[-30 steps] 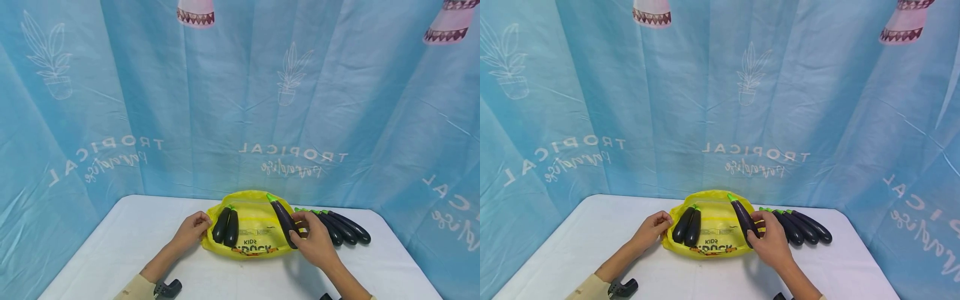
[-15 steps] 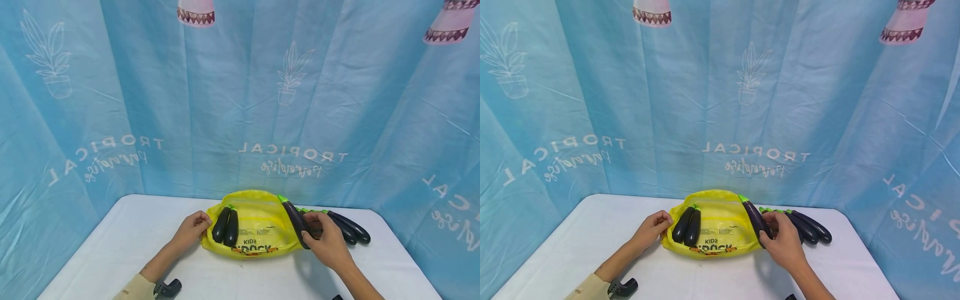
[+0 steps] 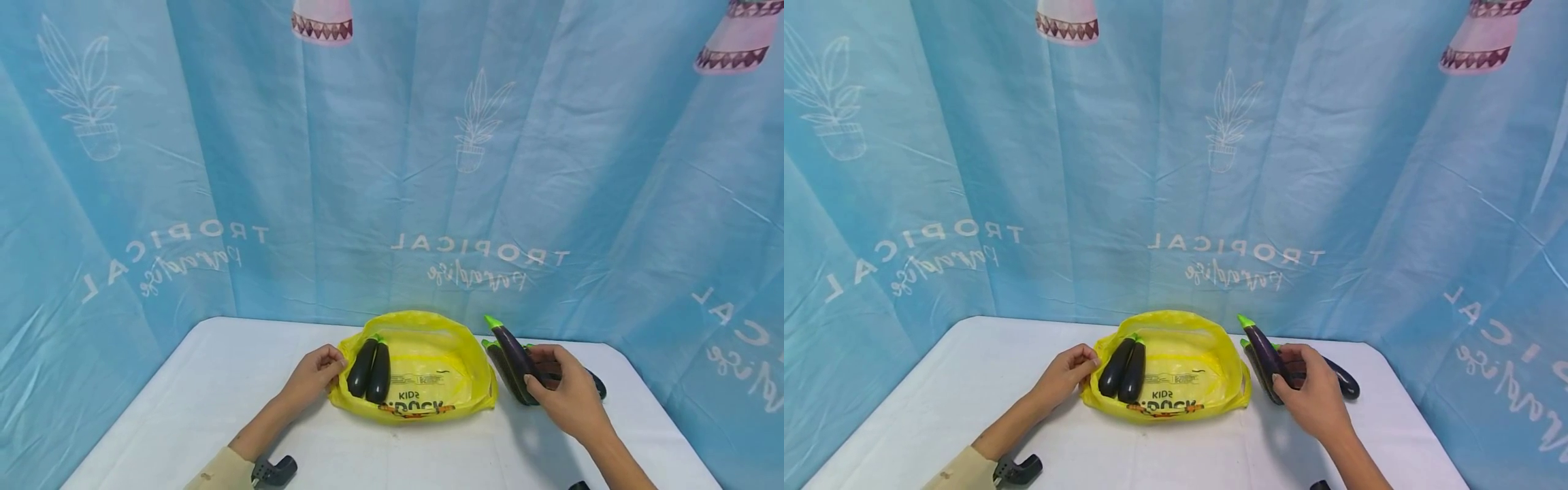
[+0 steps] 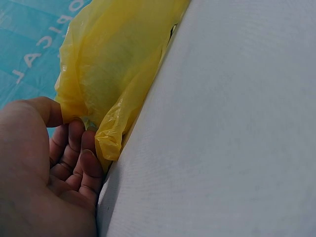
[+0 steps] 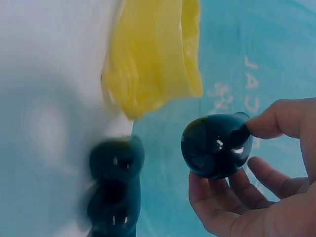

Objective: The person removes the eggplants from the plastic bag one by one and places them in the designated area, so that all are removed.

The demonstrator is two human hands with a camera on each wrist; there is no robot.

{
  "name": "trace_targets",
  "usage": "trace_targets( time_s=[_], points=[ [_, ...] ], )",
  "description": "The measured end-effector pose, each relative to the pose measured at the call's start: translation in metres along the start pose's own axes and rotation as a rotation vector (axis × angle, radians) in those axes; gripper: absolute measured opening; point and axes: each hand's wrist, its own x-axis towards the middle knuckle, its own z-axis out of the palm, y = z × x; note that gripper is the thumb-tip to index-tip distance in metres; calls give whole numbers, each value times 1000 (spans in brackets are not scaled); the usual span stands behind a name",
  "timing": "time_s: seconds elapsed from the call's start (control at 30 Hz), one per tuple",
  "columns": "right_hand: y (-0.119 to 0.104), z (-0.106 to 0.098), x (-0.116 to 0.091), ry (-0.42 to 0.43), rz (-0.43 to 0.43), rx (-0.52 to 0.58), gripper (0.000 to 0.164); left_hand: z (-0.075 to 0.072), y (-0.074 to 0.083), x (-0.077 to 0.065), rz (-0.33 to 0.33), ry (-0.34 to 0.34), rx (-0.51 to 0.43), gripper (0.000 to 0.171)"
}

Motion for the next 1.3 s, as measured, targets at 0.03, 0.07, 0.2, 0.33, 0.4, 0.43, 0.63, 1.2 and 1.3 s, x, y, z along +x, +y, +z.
trace_targets(
  time_s=[0.03, 0.07, 0.2, 0.33, 0.4, 0.43, 0.63, 1.2, 1.3],
  points=[
    [3, -3, 0, -4, 5, -3, 48, 0, 0, 0, -2, 0, 0, 11],
    [6, -5, 0, -6, 10, -6, 48, 0, 0, 0, -3, -1, 0, 11],
    [15, -16, 3, -12, 37, -11, 49, 0, 0, -1, -3, -2, -1, 11],
    [23, -25, 6, 0, 59, -8, 50, 0, -1, -1, 4, -2, -4, 11],
    [26, -28, 7, 13, 66, -9, 51, 1, -1, -1, 4, -1, -3, 11],
    [28, -29, 7, 22, 69, -13, 51, 1, -1, -1, 3, -1, -3, 11],
    [41, -35, 12, 63, 63, -27, 54, -1, 1, -1, 5, -5, -1, 11],
    [93, -46, 21, 115, 67, 8, 53, -1, 3, -1, 5, -25, -7, 12],
    [100, -48, 22, 139, 65, -1, 52, -1, 3, -1, 4, -26, -7, 12]
  ],
)
